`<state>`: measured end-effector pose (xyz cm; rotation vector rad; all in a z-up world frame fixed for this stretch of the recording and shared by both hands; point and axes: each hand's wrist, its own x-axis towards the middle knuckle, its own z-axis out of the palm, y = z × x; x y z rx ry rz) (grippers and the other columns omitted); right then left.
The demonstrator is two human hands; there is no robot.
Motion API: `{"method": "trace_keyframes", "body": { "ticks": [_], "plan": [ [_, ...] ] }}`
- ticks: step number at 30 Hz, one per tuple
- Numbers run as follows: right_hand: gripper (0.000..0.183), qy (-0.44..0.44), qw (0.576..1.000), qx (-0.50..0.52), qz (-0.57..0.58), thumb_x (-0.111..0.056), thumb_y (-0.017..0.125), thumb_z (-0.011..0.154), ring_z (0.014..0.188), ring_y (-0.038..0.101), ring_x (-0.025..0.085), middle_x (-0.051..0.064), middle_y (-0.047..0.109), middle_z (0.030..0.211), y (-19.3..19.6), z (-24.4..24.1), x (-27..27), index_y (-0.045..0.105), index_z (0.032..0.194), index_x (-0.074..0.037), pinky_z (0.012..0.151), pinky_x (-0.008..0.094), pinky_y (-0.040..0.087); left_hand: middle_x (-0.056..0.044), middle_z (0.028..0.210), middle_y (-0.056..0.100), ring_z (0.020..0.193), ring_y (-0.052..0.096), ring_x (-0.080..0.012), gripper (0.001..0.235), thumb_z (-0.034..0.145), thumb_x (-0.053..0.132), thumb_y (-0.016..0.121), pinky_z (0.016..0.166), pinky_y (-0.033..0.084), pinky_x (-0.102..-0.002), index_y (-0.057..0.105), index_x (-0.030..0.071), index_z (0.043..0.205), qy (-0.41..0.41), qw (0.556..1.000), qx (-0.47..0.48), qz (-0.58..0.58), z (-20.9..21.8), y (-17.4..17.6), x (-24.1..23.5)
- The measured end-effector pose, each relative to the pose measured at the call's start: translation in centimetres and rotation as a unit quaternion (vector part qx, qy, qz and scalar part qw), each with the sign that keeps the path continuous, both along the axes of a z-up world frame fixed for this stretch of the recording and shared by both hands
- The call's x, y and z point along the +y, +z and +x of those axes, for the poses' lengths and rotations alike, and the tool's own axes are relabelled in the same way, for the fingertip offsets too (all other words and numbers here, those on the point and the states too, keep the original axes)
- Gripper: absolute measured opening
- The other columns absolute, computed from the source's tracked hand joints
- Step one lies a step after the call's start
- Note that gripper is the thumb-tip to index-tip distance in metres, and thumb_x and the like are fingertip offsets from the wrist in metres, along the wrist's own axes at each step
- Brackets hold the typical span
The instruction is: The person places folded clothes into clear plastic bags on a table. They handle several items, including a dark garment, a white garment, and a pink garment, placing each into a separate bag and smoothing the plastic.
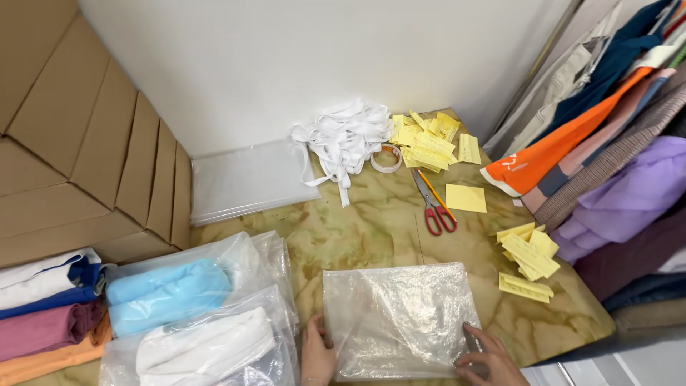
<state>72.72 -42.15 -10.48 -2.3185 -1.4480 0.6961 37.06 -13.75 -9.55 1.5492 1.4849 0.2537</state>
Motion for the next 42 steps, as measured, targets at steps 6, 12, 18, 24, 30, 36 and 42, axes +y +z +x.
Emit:
{"method": "trace_keyframes", "body": {
  "ticks": [6,12,18,24,30,36,42],
  "plan": [
    [0.087,-0.311,0.948,0.039,-0.057,-0.055,0.083,0.077,0.120,0.070,0.028,0.016,0.060,0.139,7.7,3.2,9.0,0.058,0.150,-0.017,0.103,0.041,0.056,-0.009,0.144,0.070,0.137,0.065,-0.0259,0.073,0.103,0.058,0.028,0.122,0.044,-0.039,0.078,0.012,0.130,0.053,0.997,-0.039,-0.038,2.1,5.6,2.4],
    [0.052,-0.288,0.949,0.099,-0.081,-0.041,0.092,0.081,0.072,0.059,0.014,-0.003,0.062,0.080,4.7,6.5,15.8,0.065,0.120,-0.020,0.063,0.031,0.044,0.003,0.107,0.086,0.103,0.080,-0.0121,0.016,0.090,0.021,0.074,0.103,0.059,-0.026,0.081,0.014,0.103,0.118,0.990,-0.068,-0.046,4.8,4.5,3.3],
    [0.055,-0.247,0.968,0.042,0.002,-0.044,0.069,0.095,0.121,0.065,0.026,0.012,0.065,0.135,12.3,6.1,20.2,0.061,0.137,-0.009,0.101,0.045,0.057,-0.005,0.088,0.084,0.092,0.082,-0.0173,0.035,0.077,-0.016,0.050,0.091,0.064,-0.027,0.073,0.010,0.075,0.064,0.962,-0.265,0.032,6.0,9.9,3.4],
    [0.035,-0.029,0.984,0.157,0.082,-0.031,0.082,0.087,0.095,0.077,0.013,0.003,0.084,0.111,13.5,8.0,31.9,0.080,0.118,-0.016,0.091,0.027,0.057,0.003,0.094,0.075,0.086,0.062,-0.0175,0.034,0.069,-0.011,0.054,0.087,0.043,-0.031,0.055,0.021,0.058,-0.172,0.924,-0.242,0.242,6.5,15.4,2.4],
    [0.076,0.150,0.975,-0.067,-0.153,-0.051,0.099,0.070,0.110,0.066,0.033,0.011,0.065,0.121,9.0,1.8,34.8,0.053,0.117,-0.015,0.087,0.047,0.054,-0.001,0.124,0.063,0.119,0.052,-0.0263,0.041,0.083,-0.001,0.079,0.097,0.046,-0.040,0.068,0.021,0.050,-0.095,0.914,-0.144,0.367,4.2,17.5,3.1],
    [0.038,0.054,0.978,0.059,-0.193,-0.040,0.081,0.093,0.067,0.060,0.016,0.001,0.063,0.067,6.4,2.5,32.2,0.057,0.074,-0.018,0.063,0.033,0.044,0.009,0.119,0.061,0.118,0.054,-0.0151,0.026,0.066,0.008,0.069,0.087,0.053,-0.030,0.051,0.020,0.052,-0.164,0.974,-0.055,0.148,2.1,23.4,7.9],
    [0.028,-0.207,0.933,0.293,0.000,-0.030,0.072,0.096,0.034,0.048,0.020,0.010,0.060,0.059,3.9,5.4,19.8,0.074,0.096,-0.002,0.029,0.034,0.037,-0.006,0.136,0.059,0.129,0.053,-0.0291,0.016,0.074,0.011,0.086,0.097,0.060,-0.046,0.075,0.016,0.063,-0.503,0.687,0.236,0.468,5.9,29.4,18.1]
  ]
}}
